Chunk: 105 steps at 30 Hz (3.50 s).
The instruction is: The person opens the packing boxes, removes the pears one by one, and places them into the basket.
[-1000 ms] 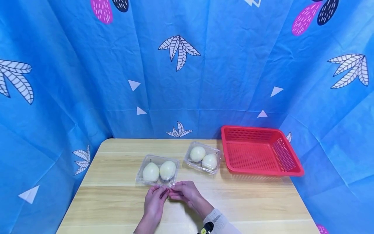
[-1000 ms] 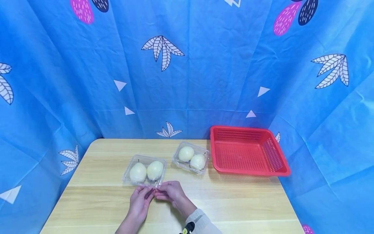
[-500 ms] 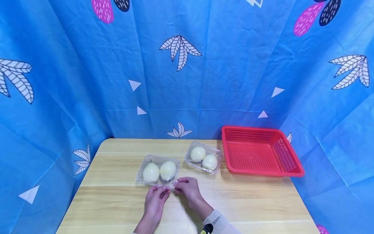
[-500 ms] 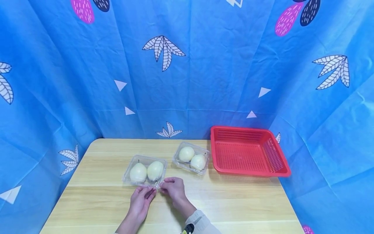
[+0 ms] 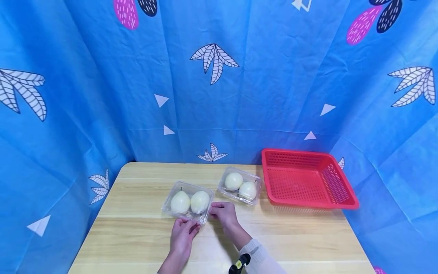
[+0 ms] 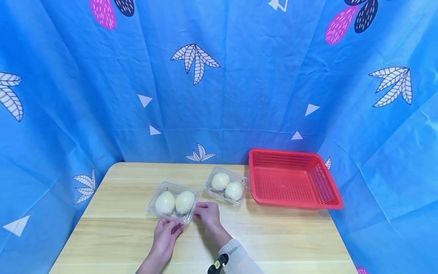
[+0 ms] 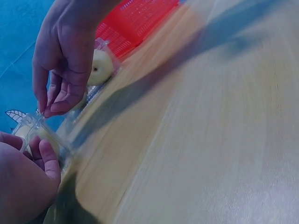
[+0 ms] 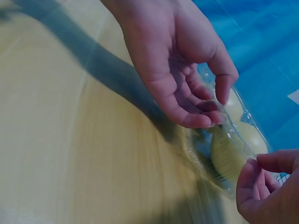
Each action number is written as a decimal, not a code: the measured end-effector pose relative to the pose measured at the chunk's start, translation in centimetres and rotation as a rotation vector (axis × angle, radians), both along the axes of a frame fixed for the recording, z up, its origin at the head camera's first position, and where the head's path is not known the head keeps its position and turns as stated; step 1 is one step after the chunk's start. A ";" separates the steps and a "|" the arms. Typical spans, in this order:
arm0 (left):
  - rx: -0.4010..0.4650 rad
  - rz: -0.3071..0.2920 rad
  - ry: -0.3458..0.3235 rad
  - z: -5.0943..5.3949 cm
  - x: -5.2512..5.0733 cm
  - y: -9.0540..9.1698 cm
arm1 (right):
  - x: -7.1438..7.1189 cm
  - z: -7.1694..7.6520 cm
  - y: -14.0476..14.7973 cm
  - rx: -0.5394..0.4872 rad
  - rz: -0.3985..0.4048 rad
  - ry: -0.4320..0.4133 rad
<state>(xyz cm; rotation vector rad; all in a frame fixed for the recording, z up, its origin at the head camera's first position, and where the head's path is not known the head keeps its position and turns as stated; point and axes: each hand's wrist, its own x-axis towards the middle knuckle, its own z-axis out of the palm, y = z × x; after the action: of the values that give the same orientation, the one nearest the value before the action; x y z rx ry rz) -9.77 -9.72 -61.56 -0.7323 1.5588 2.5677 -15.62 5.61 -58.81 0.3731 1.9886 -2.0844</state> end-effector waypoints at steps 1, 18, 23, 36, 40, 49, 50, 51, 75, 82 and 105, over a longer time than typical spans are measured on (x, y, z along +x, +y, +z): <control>-0.006 -0.005 0.003 0.0 0.0 0.0 | -0.1 0.1 0.1 -0.014 -0.003 -0.006; -0.008 -0.096 -0.006 0.6 0.2 -0.5 | -0.1 0.3 0.6 -0.005 0.103 -0.059; 0.009 -0.094 -0.012 0.5 0.2 -0.6 | -0.1 0.6 0.6 0.019 0.151 -0.058; 0.027 -0.062 0.003 0.6 0.5 -0.6 | -0.1 1.0 0.5 0.031 0.234 -0.034; 0.005 -0.066 -0.001 0.9 0.5 -0.5 | 0.0 0.8 0.4 0.023 0.236 -0.030; 0.013 -0.067 0.009 0.9 0.6 0.1 | 0.3 0.5 0.5 0.051 0.122 -0.050; 0.015 -0.063 0.009 0.9 0.6 0.1 | 0.3 0.5 0.6 0.047 0.117 -0.052; 0.019 -0.059 0.010 0.9 0.6 0.1 | 0.3 0.4 0.6 0.041 0.112 -0.054; 0.022 -0.066 -0.003 0.3 0.9 -0.1 | 1.4 0.5 0.2 -0.043 0.207 -0.007; -0.008 -0.056 -0.006 0.3 0.8 -0.2 | 1.9 0.0 -0.1 -0.053 0.233 -0.011; 0.048 -0.091 0.023 0.0 0.7 -2.4 | 1.5 0.0 0.5 -0.082 0.218 -0.026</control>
<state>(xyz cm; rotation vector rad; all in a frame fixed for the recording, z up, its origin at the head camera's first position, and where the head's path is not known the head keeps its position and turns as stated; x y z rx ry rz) -9.11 -12.14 -61.60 -0.6156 1.4950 2.5469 -14.17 6.08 -58.77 0.1591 1.8321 -2.0057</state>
